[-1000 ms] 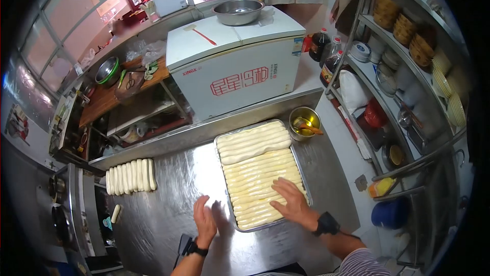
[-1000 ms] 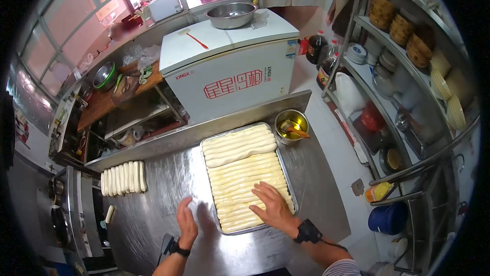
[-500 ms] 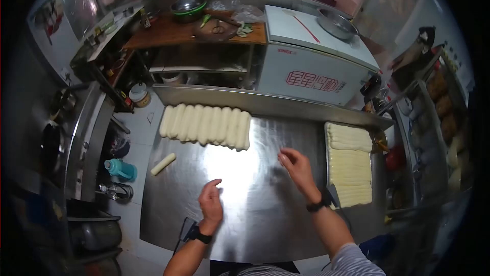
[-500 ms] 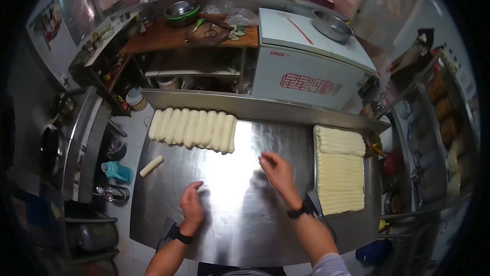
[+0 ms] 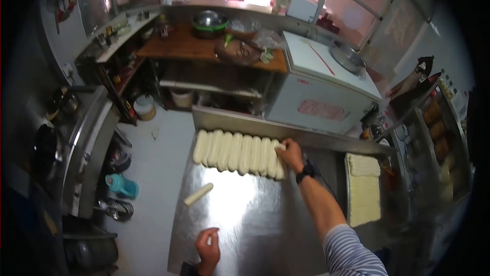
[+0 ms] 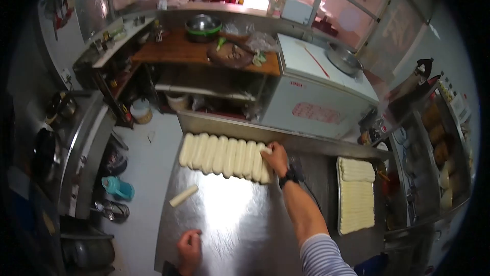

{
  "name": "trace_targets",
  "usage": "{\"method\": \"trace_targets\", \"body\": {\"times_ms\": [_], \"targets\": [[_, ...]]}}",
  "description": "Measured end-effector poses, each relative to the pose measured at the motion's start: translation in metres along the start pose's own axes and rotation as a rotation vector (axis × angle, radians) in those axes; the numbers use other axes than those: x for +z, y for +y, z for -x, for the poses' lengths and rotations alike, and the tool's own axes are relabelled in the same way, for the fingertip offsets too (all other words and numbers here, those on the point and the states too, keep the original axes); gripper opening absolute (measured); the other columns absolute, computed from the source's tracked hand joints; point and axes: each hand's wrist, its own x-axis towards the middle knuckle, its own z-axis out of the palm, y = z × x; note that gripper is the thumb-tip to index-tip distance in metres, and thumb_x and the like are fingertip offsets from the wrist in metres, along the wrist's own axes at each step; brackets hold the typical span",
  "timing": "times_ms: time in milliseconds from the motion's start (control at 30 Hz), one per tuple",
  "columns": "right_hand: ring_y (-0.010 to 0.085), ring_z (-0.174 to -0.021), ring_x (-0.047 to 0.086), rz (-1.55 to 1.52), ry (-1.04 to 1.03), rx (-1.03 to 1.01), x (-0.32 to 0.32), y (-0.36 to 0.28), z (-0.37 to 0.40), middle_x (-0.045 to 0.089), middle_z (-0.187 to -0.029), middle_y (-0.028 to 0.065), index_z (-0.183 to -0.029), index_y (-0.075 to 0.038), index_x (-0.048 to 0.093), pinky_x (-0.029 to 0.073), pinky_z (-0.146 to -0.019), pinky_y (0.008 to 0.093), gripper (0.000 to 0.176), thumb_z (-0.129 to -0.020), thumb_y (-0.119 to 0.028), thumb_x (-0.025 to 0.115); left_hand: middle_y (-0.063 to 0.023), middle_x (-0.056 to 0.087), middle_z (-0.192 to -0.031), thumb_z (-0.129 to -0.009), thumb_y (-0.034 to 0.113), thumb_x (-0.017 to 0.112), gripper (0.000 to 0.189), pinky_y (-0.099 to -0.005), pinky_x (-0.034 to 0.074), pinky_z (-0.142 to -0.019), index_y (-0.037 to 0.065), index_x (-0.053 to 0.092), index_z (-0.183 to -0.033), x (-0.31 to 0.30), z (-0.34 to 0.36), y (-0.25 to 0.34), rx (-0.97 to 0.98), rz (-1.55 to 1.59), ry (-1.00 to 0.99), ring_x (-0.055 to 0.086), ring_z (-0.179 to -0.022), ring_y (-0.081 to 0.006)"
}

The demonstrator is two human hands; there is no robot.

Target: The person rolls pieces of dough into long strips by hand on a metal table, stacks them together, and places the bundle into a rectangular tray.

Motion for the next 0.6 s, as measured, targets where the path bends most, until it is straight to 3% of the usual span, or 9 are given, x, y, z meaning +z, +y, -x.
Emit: {"method": "trace_targets", "body": {"times_ms": [67,133,200,267,333,433,533,567,600], "targets": [[0.0244,-0.075,0.066,0.033,0.108,-0.064,0.004,0.0,0.01,0.069,-0.082,0.0132,-0.091,-0.003,0.062,0.054,-0.072,0.0401,0.042,-0.072,-0.027,0.09,-0.0175,0.075,-0.1,-0.092,0.003,0.067,0.012,-0.0406,0.055,-0.09,-0.001,0.076,-0.099,0.015,-0.009,0.002,0.015,0.019,-0.034,0.072,-0.096,-0.0327],[0.0276,-0.078,0.067,-0.043,0.071,0.149,-0.013,-0.032,0.025,0.068,-0.085,0.0142,-0.095,-0.003,0.065,0.054,-0.073,0.0417,0.041,-0.072,-0.026,0.09,-0.0171,0.074,-0.101,-0.089,0.002,0.071,0.014,-0.0421,0.055,-0.091,-0.001,0.076,-0.101,0.037,-0.016,0.002,0.079,0.03,-0.067,0.071,-0.1,-0.0338],[0.0323,-0.082,0.067,-0.07,0.197,0.065,-0.005,-0.03,0.046,0.067,-0.088,0.0154,-0.1,-0.004,0.068,0.054,-0.075,0.0434,0.038,-0.074,-0.023,0.088,-0.0181,0.072,-0.113,-0.09,0.002,0.071,0.024,-0.04,0.055,-0.095,0.0,0.073,-0.114,0.062,-0.023,0.004,0.184,-0.062,-0.124,0.069,-0.107,-0.0314],[0.0358,-0.084,0.066,0.059,0.261,-0.308,-0.008,-0.033,0.074,0.066,-0.091,0.0161,-0.105,-0.004,0.07,0.054,-0.078,0.0445,0.037,-0.076,-0.021,0.086,-0.0212,0.068,-0.124,-0.087,0.006,0.075,0.039,-0.0458,0.051,-0.103,-0.002,0.066,-0.125,0.091,-0.026,0.018,0.225,-0.078,-0.164,0.063,-0.118,-0.0394],[0.0369,-0.086,0.065,-0.12,0.151,-0.339,-0.033,-0.064,0.13,0.067,-0.093,0.0165,-0.107,-0.005,0.072,0.054,-0.08,0.0434,0.034,-0.078,-0.018,0.083,-0.0282,0.052,-0.145,-0.087,0.01,0.077,0.065,-0.0514,0.04,-0.115,-0.004,0.05,-0.144,0.117,-0.026,0.019,0.346,-0.188,-0.253,0.049,-0.136,-0.0459],[0.0328,-0.085,0.066,-0.294,-0.091,-0.201,-0.084,-0.091,0.217,0.065,-0.094,0.0153,-0.109,-0.006,0.073,0.055,-0.078,0.0403,0.028,-0.083,-0.013,0.079,-0.0342,0.037,-0.155,-0.089,0.014,0.075,0.077,-0.0564,0.032,-0.12,-0.006,0.039,-0.153,0.147,-0.012,0.035,0.448,-0.357,-0.296,0.036,-0.145,-0.0516],[0.0273,-0.081,0.065,-0.432,-0.16,-0.053,-0.121,-0.064,0.273,0.065,-0.093,0.0122,-0.109,-0.006,0.074,0.055,-0.075,0.0359,0.027,-0.085,-0.018,0.081,-0.0239,0.059,-0.128,-0.088,0.005,0.068,0.066,-0.0521,0.045,-0.101,-0.005,0.045,-0.148,0.15,0.014,0.038,0.45,-0.416,-0.484,0.058,-0.116,-0.042],[0.0249,-0.08,0.065,-0.518,-0.182,0.039,-0.133,-0.048,0.293,0.065,-0.094,0.0106,-0.108,-0.006,0.075,0.055,-0.074,0.034,0.027,-0.086,-0.02,0.082,-0.0191,0.062,-0.114,-0.087,0.003,0.065,0.059,-0.0505,0.047,-0.092,-0.003,0.05,-0.144,0.146,0.025,0.041,0.563,-0.453,-0.503,0.06,-0.101,-0.038],[0.0234,-0.08,0.066,-0.446,-0.134,0.001,-0.136,-0.021,0.31,0.065,-0.095,0.0091,-0.108,-0.005,0.075,0.055,-0.071,0.0326,0.026,-0.088,-0.021,0.082,-0.0191,0.062,-0.114,-0.087,0.003,0.065,0.059,-0.0505,0.047,-0.092,-0.003,0.05,-0.144,0.144,0.034,0.05,0.567,-0.473,-0.536,0.06,-0.101,-0.038]]}}
